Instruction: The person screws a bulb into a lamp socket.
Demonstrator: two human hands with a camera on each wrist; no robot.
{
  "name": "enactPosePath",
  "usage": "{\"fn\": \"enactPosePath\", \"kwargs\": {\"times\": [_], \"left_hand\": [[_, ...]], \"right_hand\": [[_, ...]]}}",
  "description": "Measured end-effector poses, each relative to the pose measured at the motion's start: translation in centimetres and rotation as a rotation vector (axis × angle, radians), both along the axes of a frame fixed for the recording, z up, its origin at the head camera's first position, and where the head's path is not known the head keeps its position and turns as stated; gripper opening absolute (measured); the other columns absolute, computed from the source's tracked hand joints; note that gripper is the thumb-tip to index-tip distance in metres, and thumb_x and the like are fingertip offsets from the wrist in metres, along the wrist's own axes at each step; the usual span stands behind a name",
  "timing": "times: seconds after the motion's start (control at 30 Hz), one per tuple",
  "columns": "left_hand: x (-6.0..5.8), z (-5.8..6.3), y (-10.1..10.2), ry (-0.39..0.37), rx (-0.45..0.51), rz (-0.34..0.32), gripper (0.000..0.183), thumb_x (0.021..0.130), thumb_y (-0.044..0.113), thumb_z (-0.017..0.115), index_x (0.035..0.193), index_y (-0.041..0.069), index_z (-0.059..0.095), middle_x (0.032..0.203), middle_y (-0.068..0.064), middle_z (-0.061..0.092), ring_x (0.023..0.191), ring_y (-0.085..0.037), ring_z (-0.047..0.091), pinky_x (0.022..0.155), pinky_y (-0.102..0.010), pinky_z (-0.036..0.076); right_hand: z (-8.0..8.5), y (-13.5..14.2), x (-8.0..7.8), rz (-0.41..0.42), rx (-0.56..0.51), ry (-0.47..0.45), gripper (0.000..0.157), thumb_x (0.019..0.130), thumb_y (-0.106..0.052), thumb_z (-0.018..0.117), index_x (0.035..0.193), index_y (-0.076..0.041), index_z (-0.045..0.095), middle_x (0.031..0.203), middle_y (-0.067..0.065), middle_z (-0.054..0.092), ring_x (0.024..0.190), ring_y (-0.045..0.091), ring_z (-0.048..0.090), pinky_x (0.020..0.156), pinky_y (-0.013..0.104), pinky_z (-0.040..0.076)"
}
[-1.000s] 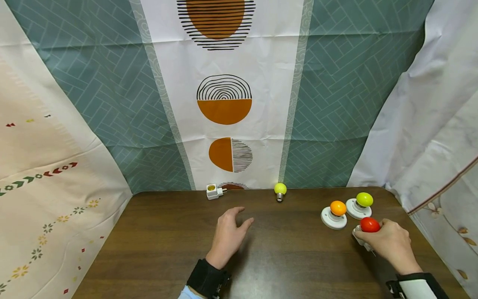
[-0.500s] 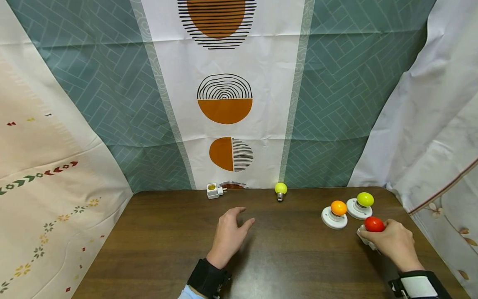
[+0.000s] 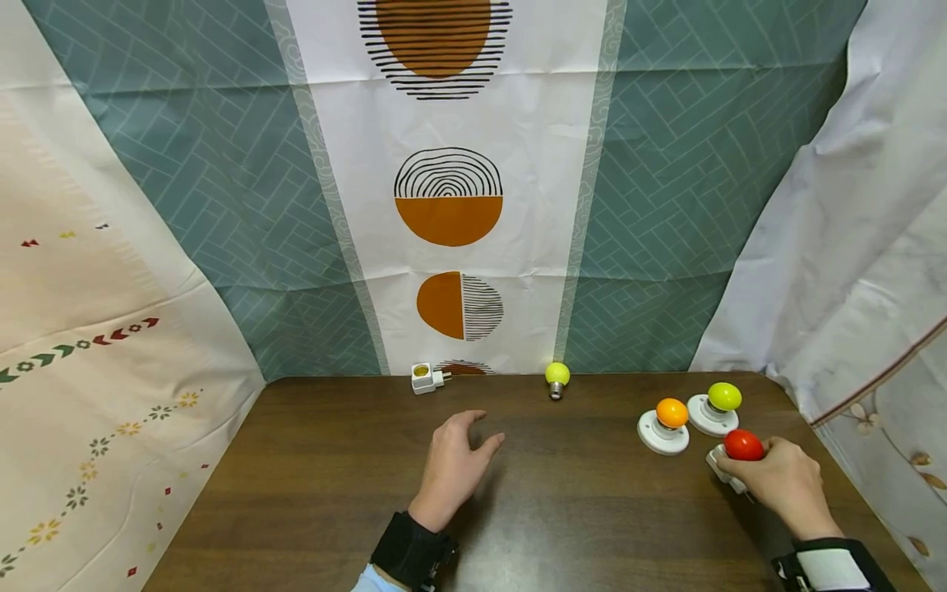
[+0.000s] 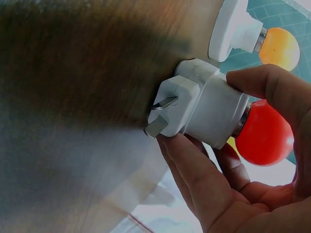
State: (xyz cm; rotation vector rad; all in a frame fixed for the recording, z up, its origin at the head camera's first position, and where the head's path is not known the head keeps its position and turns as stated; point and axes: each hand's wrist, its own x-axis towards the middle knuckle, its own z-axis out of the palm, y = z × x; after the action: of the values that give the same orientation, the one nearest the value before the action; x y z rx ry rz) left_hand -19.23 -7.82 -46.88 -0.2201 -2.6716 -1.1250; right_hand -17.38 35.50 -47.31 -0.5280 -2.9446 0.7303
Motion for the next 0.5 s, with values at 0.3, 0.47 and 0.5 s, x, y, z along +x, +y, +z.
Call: {"fn": "enactPosePath", "kwargs": {"times": [0.3,0.47,0.5], "left_hand": [[-0.2,0.2,-0.3,-0.006,-0.010,0.005,0.046,0.082,0.039,0.069,0.118,0.010,0.061,0.116,-0.001,0.059,0.109,-0.017,0.052,0.087,-0.037,0.044],[-0.2,0.5,-0.4,0.006,-0.011,0.015,0.050,0.081,0.040,0.070,0.121,0.011,0.059,0.118,0.000,0.058,0.109,-0.017,0.052,0.087,-0.036,0.044],[-0.2,0.6,-0.4,0.010,-0.011,0.014,0.050,0.081,0.040,0.070,0.121,0.011,0.059,0.118,-0.001,0.058,0.109,-0.017,0.052,0.087,-0.036,0.044]], "right_hand": [[1.0,-0.4,0.0,0.006,-0.009,-0.003,0.099,0.069,-0.062,0.069,0.121,0.017,0.039,0.104,0.032,0.051,0.081,0.040,0.051,0.061,0.043,0.045],[2.3,-1.3,0.1,0.029,0.005,0.114,0.100,0.072,-0.060,0.069,0.130,0.014,0.033,0.118,0.037,0.043,0.095,0.049,0.046,0.071,0.055,0.044],[2.7,-1.6,0.1,0.041,0.010,0.143,0.099,0.073,-0.058,0.069,0.130,0.014,0.033,0.118,0.037,0.043,0.096,0.050,0.045,0.072,0.056,0.043]]}}
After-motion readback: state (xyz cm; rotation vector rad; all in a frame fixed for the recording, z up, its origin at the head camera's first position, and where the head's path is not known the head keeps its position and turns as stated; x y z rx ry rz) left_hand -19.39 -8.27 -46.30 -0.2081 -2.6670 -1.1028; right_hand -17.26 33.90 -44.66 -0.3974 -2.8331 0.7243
